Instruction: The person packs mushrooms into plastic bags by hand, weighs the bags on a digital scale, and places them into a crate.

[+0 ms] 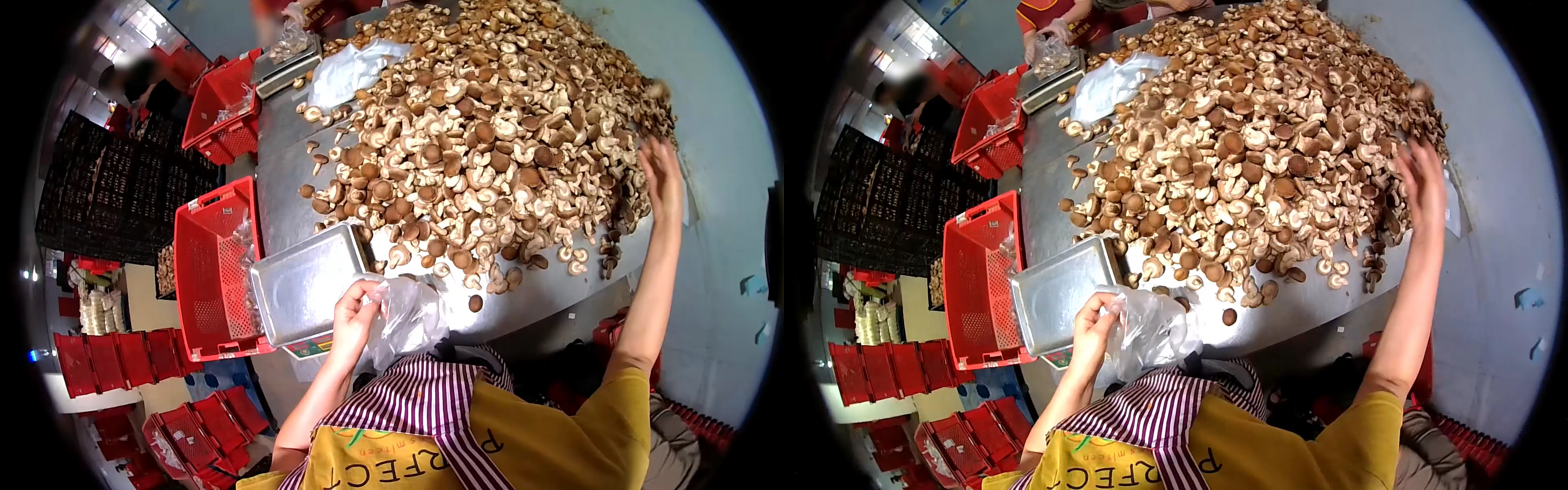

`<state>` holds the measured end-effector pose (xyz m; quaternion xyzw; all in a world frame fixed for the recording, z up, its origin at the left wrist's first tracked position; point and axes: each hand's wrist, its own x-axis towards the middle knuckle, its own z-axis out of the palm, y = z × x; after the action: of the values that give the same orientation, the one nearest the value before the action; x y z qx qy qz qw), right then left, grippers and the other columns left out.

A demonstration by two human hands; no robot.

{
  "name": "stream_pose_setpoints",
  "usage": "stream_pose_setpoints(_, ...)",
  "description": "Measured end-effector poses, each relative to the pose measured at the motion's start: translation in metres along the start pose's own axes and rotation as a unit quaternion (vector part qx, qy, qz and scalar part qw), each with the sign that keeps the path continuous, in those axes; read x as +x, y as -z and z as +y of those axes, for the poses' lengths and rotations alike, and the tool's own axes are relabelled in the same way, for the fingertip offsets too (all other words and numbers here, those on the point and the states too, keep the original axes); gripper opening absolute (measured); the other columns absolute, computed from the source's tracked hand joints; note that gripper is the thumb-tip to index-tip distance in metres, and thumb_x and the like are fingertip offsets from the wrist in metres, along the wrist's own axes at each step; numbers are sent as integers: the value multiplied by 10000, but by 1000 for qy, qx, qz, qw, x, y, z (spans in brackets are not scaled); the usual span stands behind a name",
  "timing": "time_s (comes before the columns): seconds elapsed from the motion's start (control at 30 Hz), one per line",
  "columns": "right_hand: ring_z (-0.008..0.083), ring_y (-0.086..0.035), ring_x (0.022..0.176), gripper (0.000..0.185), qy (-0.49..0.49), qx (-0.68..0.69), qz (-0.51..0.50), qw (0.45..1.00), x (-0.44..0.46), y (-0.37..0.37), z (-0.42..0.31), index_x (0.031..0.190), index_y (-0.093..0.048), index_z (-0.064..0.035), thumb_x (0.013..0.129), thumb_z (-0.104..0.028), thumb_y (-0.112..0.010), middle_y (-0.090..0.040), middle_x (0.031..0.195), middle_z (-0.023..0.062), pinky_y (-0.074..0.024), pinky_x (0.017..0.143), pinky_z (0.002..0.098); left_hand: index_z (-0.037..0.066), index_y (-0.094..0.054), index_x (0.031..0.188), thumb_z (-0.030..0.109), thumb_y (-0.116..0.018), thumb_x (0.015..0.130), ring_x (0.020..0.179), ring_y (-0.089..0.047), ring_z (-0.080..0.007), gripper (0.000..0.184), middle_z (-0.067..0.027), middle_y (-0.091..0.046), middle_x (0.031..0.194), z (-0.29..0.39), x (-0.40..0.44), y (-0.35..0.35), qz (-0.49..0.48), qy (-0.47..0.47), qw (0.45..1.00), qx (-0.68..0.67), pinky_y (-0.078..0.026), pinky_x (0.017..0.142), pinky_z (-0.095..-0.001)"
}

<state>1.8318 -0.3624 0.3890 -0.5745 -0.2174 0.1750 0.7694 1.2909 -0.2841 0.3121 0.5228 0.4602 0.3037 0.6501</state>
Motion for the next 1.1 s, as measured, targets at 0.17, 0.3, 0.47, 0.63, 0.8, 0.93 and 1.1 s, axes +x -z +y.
stream_pose_setpoints(0.17, 263, -490, 1231, 575, 41, -255, -468, 845, -184, -92, 87, 1317, -495, -81, 797, -190, -717, -475, 1374, 129, -469, 955, 355, 12, -581, 1004, -14, -515, 892, 729, -566, -97, 132, -26, -612, 836, -4, 15, -15, -20, -30, 998, -43, -454, 687, -228)
stream_pose_setpoints(0.3, 343, -462, 1227, 696, 50, -313, -443, 839, -293, -164, 79, 1399, -388, -25, 802, -194, -700, -486, 1323, 199, -339, 1058, 427, 7, -576, 1023, -26, -502, 910, 723, -562, -97, 139, -23, -607, 870, 14, 10, -36, -56, -31, 998, -25, -474, 704, -241)
stream_pose_setpoints(0.47, 324, -607, 911, 275, 34, -381, -277, 881, -297, -118, 150, 1108, -579, -2, 833, -6, -559, -618, 1000, 177, -484, 831, 396, 43, -587, 997, 80, -533, 964, 638, -494, -18, 73, 46, -547, 752, 27, -5, -21, -69, 17, 997, -11, -457, 556, -187)
stream_pose_setpoints(0.63, 317, -623, 861, 285, 101, -354, -237, 899, -304, -114, 120, 1059, -583, -7, 785, 64, -545, -621, 953, 164, -497, 754, 372, 50, -593, 992, 103, -547, 963, 595, -482, -16, 76, 44, -556, 737, 6, -5, -11, -97, 2, 995, -20, -406, 511, -178)
stream_pose_setpoints(0.8, 269, -612, 797, 307, 16, -396, -244, 885, -299, -78, 163, 1053, -623, -16, 762, 44, -546, -642, 953, 123, -486, 724, 340, 42, -603, 974, 83, -558, 947, 505, -438, -32, 66, 34, -555, 698, 21, -9, -10, -127, 59, 986, -88, -368, 459, -189)
stream_pose_setpoints(0.93, 194, -608, 807, 305, -169, -324, -252, 896, -270, -43, 166, 1036, -636, 4, 773, 69, -497, -653, 971, 94, -478, 706, 291, 52, -601, 962, 42, -550, 930, 479, -427, -36, 61, 33, -556, 702, -13, 2, 19, -53, 83, 988, -117, -342, 423, -203)
stream_pose_setpoints(1.1, 201, -619, 771, 263, -422, 156, -82, 889, -254, -69, 130, 1104, -592, 2, 842, -20, -587, -652, 895, 110, -500, 675, 324, 51, -630, 932, 11, -586, 894, 578, -395, -25, 70, 59, -512, 670, -101, 3, 30, -12, 45, 986, 159, -353, 528, -201)
